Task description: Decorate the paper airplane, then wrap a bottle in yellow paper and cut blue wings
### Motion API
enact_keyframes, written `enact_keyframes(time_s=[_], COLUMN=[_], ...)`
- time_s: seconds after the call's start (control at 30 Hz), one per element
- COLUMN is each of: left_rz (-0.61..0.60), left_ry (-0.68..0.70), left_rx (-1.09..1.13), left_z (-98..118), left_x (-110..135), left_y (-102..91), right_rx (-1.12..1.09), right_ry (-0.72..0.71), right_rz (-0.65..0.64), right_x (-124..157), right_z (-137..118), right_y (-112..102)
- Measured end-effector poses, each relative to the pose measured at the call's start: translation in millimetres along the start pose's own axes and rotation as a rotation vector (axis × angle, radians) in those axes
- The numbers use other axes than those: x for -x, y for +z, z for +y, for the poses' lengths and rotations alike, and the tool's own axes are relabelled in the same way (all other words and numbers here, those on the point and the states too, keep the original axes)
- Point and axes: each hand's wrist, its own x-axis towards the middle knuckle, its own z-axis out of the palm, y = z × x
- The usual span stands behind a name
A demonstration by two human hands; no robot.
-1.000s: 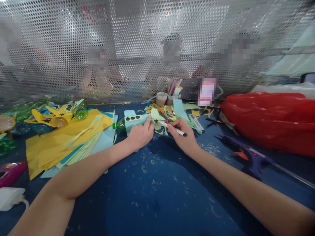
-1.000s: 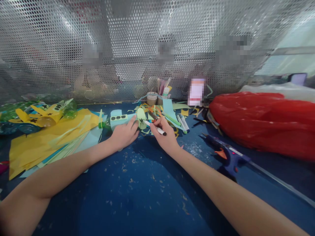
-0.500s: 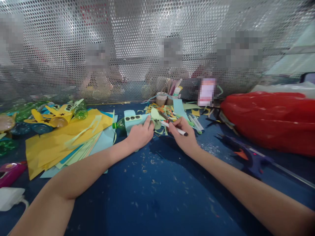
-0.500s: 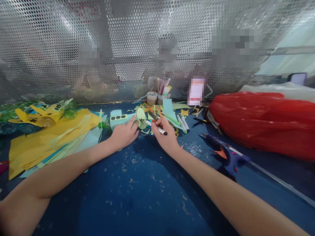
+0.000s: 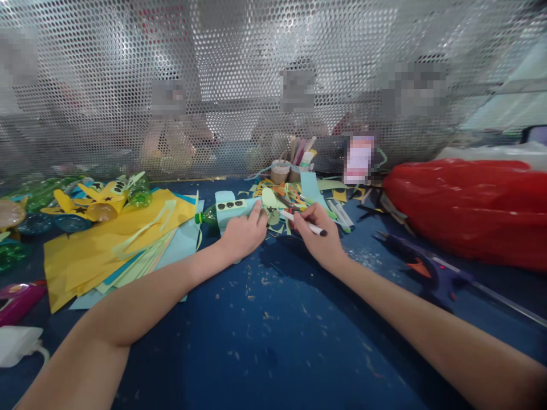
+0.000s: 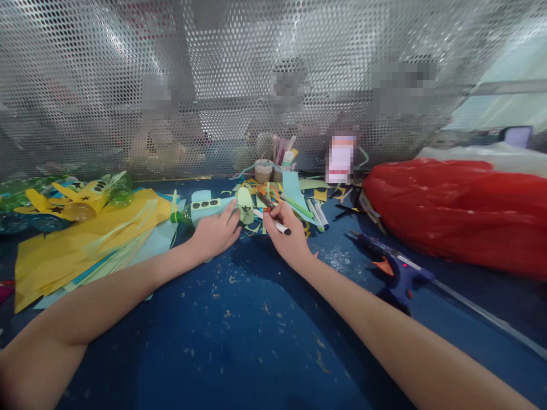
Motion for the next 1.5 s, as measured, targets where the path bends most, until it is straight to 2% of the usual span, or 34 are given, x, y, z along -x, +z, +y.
enact_keyframes(time_s=[0.87, 1.5], left_rz=[0.006, -0.029], left_ry=[0.009, 0.003], left_rx=[-0.007, 0.005], left_z=[-0.2, 0.2], left_x=[-0.5, 0.5], left_y=[0.9, -3.3], right_rx=[-0.015, 0.018], right_ry=[-0.018, -0.006], right_rz=[-0.056, -0.013], right_x=[0.6, 0.8], right_z=[2.9, -2.2], right_y=[-0.6, -0.5])
